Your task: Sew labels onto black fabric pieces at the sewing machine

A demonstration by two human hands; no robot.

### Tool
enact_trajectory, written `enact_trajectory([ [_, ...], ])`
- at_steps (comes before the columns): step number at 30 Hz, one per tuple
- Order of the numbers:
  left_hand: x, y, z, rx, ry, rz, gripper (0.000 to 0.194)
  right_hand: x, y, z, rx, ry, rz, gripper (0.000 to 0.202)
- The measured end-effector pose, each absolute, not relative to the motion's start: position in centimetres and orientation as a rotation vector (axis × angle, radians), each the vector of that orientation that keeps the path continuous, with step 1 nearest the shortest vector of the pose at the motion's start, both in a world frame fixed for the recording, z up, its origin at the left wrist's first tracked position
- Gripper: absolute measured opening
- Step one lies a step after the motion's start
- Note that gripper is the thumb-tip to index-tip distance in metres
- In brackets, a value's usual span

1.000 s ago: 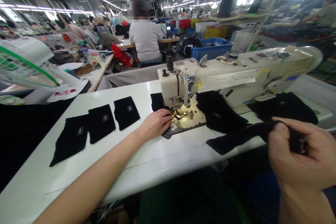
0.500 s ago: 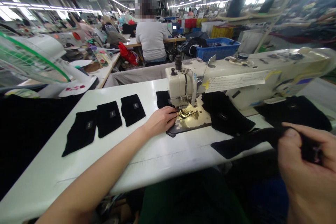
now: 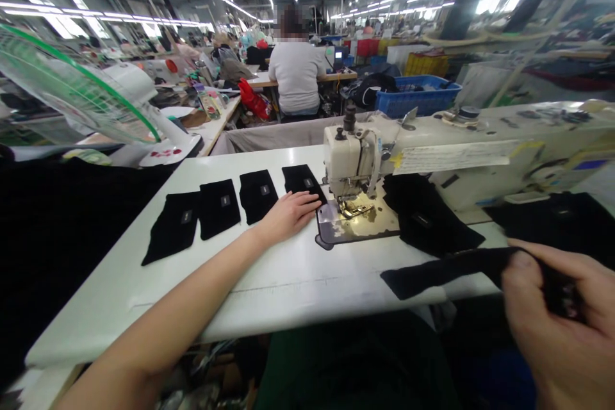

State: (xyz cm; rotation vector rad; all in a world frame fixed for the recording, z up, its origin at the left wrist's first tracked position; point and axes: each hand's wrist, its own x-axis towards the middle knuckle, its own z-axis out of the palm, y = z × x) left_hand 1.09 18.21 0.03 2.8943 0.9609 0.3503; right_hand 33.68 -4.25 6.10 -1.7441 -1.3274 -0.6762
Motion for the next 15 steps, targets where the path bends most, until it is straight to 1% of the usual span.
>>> enact_trajectory([
  [2, -0.7, 18.3, 0.4, 2.87, 1.052, 0.427, 0.038, 32.9, -3.9, 6.9, -1.658, -1.438, -0.764, 0.02],
  [4, -1.5, 17.5, 1.1, 2.789, 1.185, 0.604, 0.04, 31.8, -3.5, 7.6, -1.581, -1.546, -0.818, 0.018],
  [5, -1.4, 16.7, 1.7, 2.686, 1.262, 0.702, 0.045, 31.1, -3.3, 7.9, -1.556, -1.578, -0.833, 0.018],
  [7, -0.2, 14.4, 3.1, 2.296, 1.37, 0.769, 0.06, 29.9, -3.1, 8.4, -1.535, -1.617, -0.826, 0.02],
  [8, 0.7, 12.9, 3.8, 2.02, 1.341, 0.66, 0.067, 29.4, -3.0, 8.6, -1.521, -1.635, -0.813, 0.022],
  [10, 2.8, 10.2, 5.1, 1.431, 1.021, 0.291, 0.086, 28.3, -3.0, 8.8, -1.437, -1.703, -0.787, 0.023],
  [11, 3.8, 9.1, 5.4, 1.187, 0.869, 0.169, 0.093, 27.7, -3.1, 8.9, -1.367, -1.755, -0.78, 0.023],
  [12, 4.6, 8.3, 5.6, 0.998, 0.769, 0.145, 0.093, 27.2, -3.3, 8.8, -1.287, -1.819, -0.772, 0.022],
  [13, 5.3, 7.9, 5.6, 0.867, 0.716, 0.178, 0.086, 26.7, -3.5, 8.7, -1.209, -1.886, -0.755, 0.021],
  [15, 5.9, 8.0, 5.2, 0.771, 0.74, 0.357, 0.056, 25.9, -4.0, 8.1, -1.091, -2.024, -0.642, 0.018],
])
